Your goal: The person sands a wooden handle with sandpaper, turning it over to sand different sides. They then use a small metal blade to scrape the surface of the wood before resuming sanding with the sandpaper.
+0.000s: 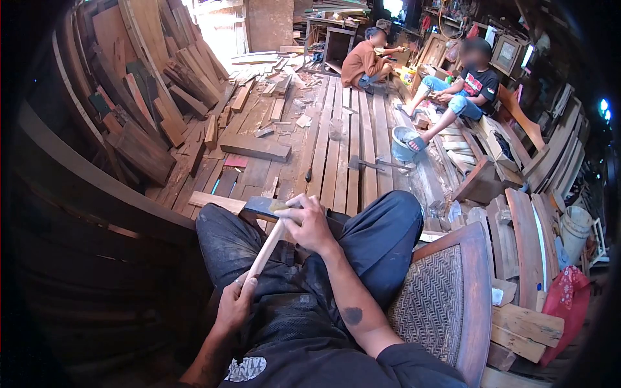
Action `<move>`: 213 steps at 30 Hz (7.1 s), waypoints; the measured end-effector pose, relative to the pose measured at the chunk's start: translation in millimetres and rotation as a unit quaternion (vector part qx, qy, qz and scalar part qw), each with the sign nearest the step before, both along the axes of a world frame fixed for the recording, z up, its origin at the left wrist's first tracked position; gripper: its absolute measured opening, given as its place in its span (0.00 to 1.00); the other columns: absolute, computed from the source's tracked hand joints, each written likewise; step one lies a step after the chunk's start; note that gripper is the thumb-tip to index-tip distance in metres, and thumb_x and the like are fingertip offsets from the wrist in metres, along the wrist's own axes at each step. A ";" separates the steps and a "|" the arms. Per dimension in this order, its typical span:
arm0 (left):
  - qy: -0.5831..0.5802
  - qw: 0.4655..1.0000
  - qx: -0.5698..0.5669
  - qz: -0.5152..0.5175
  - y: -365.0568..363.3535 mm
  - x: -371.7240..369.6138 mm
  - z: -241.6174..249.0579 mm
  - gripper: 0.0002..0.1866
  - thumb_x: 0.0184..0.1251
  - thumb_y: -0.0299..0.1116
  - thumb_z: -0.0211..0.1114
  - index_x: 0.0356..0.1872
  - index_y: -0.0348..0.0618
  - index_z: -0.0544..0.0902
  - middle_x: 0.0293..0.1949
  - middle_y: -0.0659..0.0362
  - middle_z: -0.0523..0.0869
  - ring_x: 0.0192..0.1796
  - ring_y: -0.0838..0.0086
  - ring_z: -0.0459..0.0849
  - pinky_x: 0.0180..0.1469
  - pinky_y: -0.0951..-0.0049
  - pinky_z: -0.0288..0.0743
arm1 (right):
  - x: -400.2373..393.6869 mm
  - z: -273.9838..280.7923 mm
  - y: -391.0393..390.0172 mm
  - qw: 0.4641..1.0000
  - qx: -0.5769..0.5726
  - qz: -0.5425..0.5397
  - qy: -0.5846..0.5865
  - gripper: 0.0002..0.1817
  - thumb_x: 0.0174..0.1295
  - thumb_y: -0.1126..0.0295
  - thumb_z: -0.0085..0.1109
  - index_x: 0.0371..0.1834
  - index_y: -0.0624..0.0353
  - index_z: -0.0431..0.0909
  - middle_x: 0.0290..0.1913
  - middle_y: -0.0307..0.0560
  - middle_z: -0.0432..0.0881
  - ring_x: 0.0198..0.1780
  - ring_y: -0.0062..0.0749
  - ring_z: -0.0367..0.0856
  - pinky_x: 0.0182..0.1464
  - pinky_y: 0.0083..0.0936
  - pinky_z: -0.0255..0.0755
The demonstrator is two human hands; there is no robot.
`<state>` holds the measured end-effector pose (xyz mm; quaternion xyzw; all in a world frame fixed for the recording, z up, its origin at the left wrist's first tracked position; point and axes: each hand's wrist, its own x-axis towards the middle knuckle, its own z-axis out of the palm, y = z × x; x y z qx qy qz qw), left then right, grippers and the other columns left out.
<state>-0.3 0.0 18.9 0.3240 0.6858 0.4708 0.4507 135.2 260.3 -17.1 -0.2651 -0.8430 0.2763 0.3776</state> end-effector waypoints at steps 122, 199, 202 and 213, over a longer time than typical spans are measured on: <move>0.062 0.998 -0.005 -0.027 0.8 7.4 -0.6 0.23 0.94 0.41 0.56 0.73 0.35 0.83 0.31 0.71 0.77 0.33 0.87 0.72 0.36 0.76 0.69 | 1.2 3.6 -1.5 0.998 -0.039 -0.027 -0.033 0.14 0.67 0.64 0.74 0.55 0.44 0.97 0.55 0.44 0.86 0.64 0.48 0.81 0.71 0.43 0.74; 0.156 0.987 0.035 -0.022 -1.5 8.7 -12.2 0.23 0.90 0.39 0.61 0.75 0.35 0.81 0.31 0.57 0.81 0.34 0.78 0.78 0.41 0.70 0.76 | 2.4 2.5 11.0 0.998 -0.047 0.033 -0.035 0.12 0.67 0.62 0.76 0.52 0.39 0.98 0.55 0.40 0.88 0.63 0.45 0.81 0.70 0.44 0.73; 0.161 0.985 0.052 -0.019 0.0 5.7 -27.5 0.23 0.90 0.39 0.61 0.75 0.35 0.81 0.30 0.57 0.81 0.34 0.79 0.77 0.41 0.69 0.76 | 4.1 8.3 3.3 0.997 -0.020 0.054 -0.057 0.13 0.65 0.62 0.76 0.52 0.39 0.98 0.55 0.40 0.88 0.62 0.46 0.82 0.70 0.47 0.73; 0.173 0.983 0.050 -0.025 -0.9 6.4 -21.6 0.23 0.90 0.40 0.60 0.74 0.35 0.81 0.33 0.55 0.82 0.36 0.77 0.80 0.44 0.67 0.78 | 4.7 4.4 -10.2 0.992 -0.018 0.122 0.018 0.14 0.66 0.64 0.74 0.53 0.46 0.98 0.52 0.45 0.88 0.58 0.46 0.83 0.67 0.42 0.76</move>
